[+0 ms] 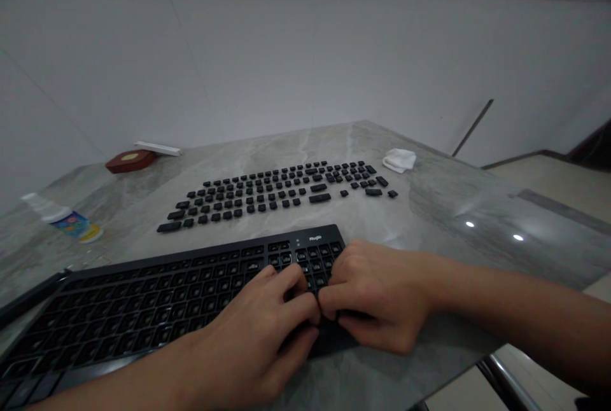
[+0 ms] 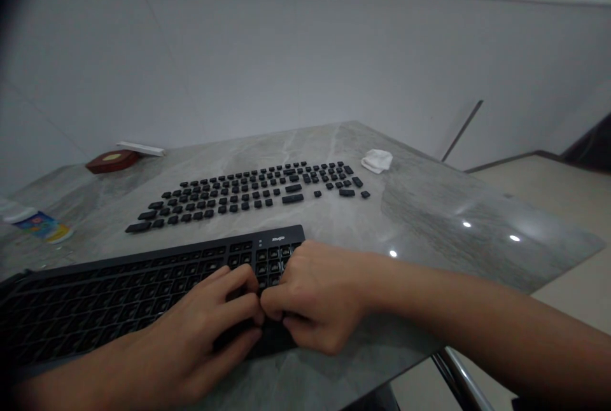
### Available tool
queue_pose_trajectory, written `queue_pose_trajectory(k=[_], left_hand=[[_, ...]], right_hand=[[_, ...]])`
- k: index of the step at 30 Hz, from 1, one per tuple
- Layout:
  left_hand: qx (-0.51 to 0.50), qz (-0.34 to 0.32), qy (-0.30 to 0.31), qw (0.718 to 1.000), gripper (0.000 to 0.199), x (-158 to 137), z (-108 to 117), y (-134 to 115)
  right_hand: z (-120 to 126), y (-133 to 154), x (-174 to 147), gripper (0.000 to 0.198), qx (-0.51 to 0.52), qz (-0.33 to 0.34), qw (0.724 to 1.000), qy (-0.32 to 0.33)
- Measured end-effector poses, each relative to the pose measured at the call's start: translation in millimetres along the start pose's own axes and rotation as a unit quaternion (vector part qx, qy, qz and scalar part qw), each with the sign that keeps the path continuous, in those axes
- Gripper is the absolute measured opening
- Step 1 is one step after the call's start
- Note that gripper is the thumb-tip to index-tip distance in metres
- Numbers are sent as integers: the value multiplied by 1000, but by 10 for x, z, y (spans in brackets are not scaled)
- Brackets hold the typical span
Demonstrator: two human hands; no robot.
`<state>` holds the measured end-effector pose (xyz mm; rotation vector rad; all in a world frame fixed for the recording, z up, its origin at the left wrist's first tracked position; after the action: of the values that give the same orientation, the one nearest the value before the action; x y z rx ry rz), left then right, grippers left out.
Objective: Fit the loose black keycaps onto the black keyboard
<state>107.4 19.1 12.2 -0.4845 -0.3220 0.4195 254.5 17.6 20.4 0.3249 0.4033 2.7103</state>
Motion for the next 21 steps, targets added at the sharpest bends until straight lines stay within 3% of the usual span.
queue_pose_trajectory(k=[8,16,21], left_hand=[[-51,33,-56,997,15,-22,-13,90],[-47,44,-91,994,15,-12,-16,121],[-17,24,-90,995,16,-8,-17,82]], right_hand=[[3,-77,26,8,15,-50,998,-39],[29,-51,29,9,-29,-79,996,-10],[-1,-2,75,11,-84,-105,990,41]])
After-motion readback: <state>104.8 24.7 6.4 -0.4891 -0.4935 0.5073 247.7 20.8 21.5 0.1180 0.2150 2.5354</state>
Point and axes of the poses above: each hand's wrist, its own x-axis towards the middle knuckle, its own z-axis out of the back of the hand, y = z × x, the point moved 5 cm from there along x, towards the middle knuckle, and after that the axes turned 4 degrees about -y, right-handed, at the moved point
